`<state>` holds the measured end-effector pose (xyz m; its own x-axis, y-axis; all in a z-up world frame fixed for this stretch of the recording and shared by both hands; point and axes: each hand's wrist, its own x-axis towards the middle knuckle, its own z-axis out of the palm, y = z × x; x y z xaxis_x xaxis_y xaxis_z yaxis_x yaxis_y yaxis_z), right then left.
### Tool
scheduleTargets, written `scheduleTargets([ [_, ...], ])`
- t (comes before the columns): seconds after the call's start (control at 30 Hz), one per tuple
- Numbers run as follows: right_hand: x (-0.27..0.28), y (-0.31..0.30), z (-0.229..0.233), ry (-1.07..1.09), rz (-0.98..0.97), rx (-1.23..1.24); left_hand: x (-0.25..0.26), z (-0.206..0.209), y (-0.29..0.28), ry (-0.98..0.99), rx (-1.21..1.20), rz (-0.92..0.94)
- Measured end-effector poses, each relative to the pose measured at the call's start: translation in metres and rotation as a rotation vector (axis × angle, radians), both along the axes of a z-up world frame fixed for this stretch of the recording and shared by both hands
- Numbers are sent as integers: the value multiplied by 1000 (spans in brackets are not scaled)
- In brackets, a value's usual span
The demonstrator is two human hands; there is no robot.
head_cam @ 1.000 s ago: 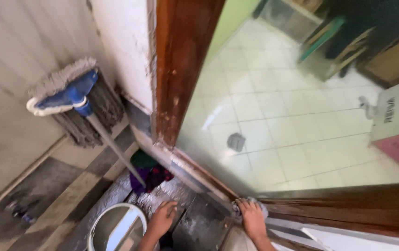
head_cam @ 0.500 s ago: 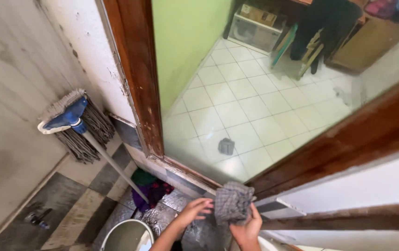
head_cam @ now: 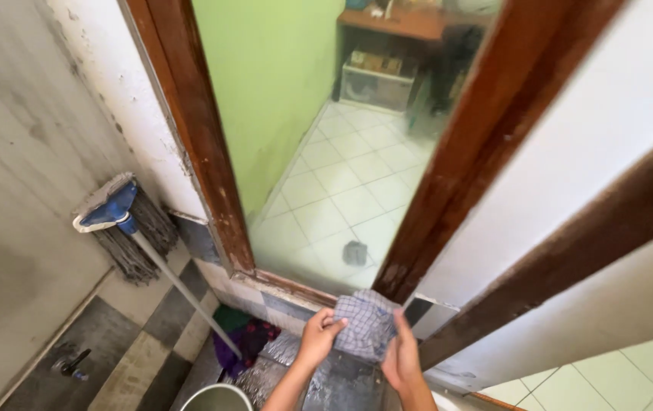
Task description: Cleaning a glass window or door panel with a damp cloth.
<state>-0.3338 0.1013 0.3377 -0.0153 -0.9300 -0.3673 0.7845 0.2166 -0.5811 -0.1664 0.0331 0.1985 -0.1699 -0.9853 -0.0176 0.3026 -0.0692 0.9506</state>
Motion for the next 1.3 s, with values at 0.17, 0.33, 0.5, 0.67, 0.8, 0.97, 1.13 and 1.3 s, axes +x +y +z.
scheduleTargets([
  [0.17,-6,42,-8,351,58,-74,6,55,49,81,117,-149],
  [0.33,-17,68,-17,434,10,-84,5,38,80,-100,287,-126],
  [0.5,-21,79,-5,504,-27,-47,2,75,94,-99,461,-182],
  [0.67,-33,57,11,296,70,-92,-5,75,64,-44,470,-260],
  [0.8,-36,30,12,-91,-59,-117,-23,76,30,354,443,-204],
  [0.97,0,18,15,-252,127,-369,-52,87,-16,180,381,-98],
  [1.13,12,-19,6,29,-327,-253,-39,71,-36,-178,-188,-89],
  [1.3,23,-41,60,519,-695,-209,24,127,-48,-628,88,69],
])
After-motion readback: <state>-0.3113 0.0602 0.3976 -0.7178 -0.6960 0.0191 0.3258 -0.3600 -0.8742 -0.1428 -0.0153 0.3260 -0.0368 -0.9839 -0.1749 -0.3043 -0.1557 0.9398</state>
